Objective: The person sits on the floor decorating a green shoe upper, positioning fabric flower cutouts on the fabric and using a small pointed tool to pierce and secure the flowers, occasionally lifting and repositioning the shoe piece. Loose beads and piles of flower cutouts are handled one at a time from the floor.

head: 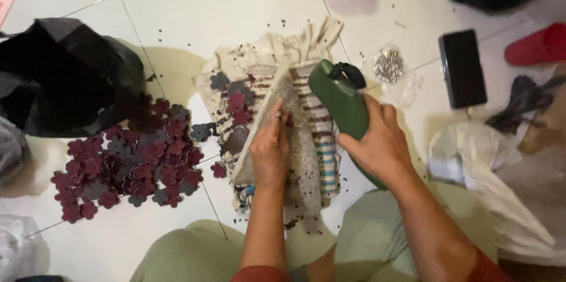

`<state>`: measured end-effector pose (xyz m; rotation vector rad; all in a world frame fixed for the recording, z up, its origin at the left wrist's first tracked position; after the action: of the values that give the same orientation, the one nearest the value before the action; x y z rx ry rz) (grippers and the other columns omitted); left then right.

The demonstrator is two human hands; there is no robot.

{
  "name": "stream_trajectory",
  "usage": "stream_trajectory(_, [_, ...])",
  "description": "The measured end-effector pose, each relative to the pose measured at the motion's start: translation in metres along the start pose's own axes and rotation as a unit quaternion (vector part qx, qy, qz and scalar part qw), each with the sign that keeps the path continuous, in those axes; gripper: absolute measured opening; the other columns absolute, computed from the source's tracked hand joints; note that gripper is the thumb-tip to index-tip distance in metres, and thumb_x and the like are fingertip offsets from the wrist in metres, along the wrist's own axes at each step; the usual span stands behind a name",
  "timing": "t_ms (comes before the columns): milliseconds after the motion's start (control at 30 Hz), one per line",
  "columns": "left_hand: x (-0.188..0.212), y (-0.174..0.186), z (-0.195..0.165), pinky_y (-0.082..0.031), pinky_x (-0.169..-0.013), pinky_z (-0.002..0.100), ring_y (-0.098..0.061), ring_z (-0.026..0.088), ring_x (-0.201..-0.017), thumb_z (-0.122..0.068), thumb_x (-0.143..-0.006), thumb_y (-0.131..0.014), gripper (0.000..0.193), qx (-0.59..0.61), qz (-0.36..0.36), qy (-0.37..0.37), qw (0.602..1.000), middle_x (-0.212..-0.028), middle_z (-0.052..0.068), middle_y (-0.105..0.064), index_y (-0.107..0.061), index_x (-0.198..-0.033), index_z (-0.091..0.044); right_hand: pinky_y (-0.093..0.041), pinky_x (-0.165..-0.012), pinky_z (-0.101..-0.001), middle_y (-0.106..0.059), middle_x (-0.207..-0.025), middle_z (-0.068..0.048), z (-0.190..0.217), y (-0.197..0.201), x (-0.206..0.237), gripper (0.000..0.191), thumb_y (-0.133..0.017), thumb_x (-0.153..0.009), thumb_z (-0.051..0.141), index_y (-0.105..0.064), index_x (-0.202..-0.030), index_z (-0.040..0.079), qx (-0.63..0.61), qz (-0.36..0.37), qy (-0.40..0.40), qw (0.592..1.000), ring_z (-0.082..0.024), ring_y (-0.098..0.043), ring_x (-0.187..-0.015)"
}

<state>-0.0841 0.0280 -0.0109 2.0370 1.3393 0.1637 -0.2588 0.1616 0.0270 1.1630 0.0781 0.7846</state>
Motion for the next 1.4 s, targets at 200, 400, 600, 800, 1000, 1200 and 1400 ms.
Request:
stream_trajectory(200, [0.002, 0.001, 0.01, -0.058, -0.08, 0.043, -0.074, 0.034, -0.094, -0.007, -0.098, -0.066, 0.04, 0.029, 0.02, 0.014, 0.999, -0.109, 0.016, -0.075, -0.063, -0.137, -0.015, -0.052, -0.1, -0.0403, -0.06, -0.133, -0.017, 0.044, 0.058, 0.063, 0.081, -0.081, -0.077, 0.022, -0.045, -0.147, 0.001, -0.315, -0.039, 0.191, 0.929, -0.031, -0.062, -0.118])
stream_trajectory(400, [0.008, 0.003, 0.017, -0.059, -0.086, 0.042, -0.073, 0.034, -0.105, 0.001, -0.09, -0.064, 0.047, 0.071, -0.007, -0.015, 0.997, -0.117, 0.018, -0.073, -0.063, -0.135, -0.013, -0.04, -0.124, -0.0376, -0.052, -0.149, -0.009, 0.075, 0.065, 0.092, 0.087, -0.081, -0.08, 0.033, -0.043, -0.153, 0.005, -0.429, -0.095, 0.365, 0.821, -0.024, -0.05, -0.14])
stream_trajectory(600, [0.014, 0.003, 0.024, -0.058, -0.085, 0.045, -0.071, 0.037, -0.105, -0.001, -0.088, -0.066, 0.034, 0.086, 0.017, -0.005, 0.996, -0.119, 0.019, -0.072, -0.069, -0.121, -0.01, -0.046, -0.103, -0.0433, -0.057, -0.13, -0.024, 0.093, 0.006, 0.057, 0.088, -0.083, -0.072, 0.032, -0.044, -0.144, -0.001, -0.052, 0.023, 0.211, 0.976, -0.038, -0.058, -0.121])
stream_trajectory(800, [0.013, 0.004, 0.027, -0.057, -0.084, 0.046, -0.071, 0.039, -0.097, -0.005, -0.088, -0.068, 0.022, 0.092, 0.01, 0.025, 0.995, -0.106, 0.018, -0.073, -0.069, -0.109, -0.008, -0.045, -0.101, -0.0473, -0.056, -0.129, -0.027, 0.116, 0.014, 0.069, 0.09, -0.082, -0.072, 0.032, -0.043, -0.144, -0.005, -0.05, -0.012, 0.286, 0.957, -0.043, -0.056, -0.12])
stream_trajectory(1000, [0.014, 0.009, 0.022, -0.056, -0.082, 0.047, -0.07, 0.04, -0.097, -0.003, -0.087, -0.066, 0.025, 0.118, -0.009, 0.012, 0.993, -0.105, 0.019, -0.072, -0.069, -0.111, -0.008, -0.047, -0.095, -0.0472, -0.056, -0.123, -0.027, 0.106, 0.001, 0.066, 0.088, -0.084, -0.072, 0.033, -0.043, -0.137, -0.007, -0.024, -0.017, 0.259, 0.966, -0.044, -0.058, -0.113])
stream_trajectory(1200, [0.01, 0.011, 0.02, -0.057, -0.084, 0.045, -0.072, 0.036, -0.099, -0.005, -0.091, -0.067, 0.032, 0.097, 0.008, 0.027, 0.995, -0.112, 0.015, -0.073, -0.068, -0.122, -0.013, -0.05, -0.099, -0.0401, -0.061, -0.129, -0.019, 0.097, 0.039, 0.077, 0.081, -0.082, -0.076, 0.023, -0.047, -0.143, -0.005, -0.155, 0.011, 0.264, 0.952, -0.031, -0.062, -0.117])
stream_trajectory(1400, [0.011, 0.012, 0.02, -0.058, -0.085, 0.041, -0.073, 0.033, -0.104, 0.0, -0.092, -0.064, 0.046, 0.105, -0.001, 0.008, 0.994, -0.122, 0.012, -0.074, -0.063, -0.135, -0.018, -0.042, -0.107, -0.0356, -0.056, -0.126, -0.015, 0.078, 0.081, 0.103, 0.067, -0.08, -0.089, 0.018, -0.048, -0.144, -0.005, -0.499, -0.015, 0.33, 0.801, -0.024, -0.054, -0.113])
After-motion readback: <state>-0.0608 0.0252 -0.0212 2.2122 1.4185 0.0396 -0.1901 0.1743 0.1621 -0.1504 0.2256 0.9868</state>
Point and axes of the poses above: each hand's wrist, its own x-axis away from the middle knuckle, its own y-axis out of the back of the hand, z = x × y, the point moved 6 cm from there along -x, towards the middle knuckle
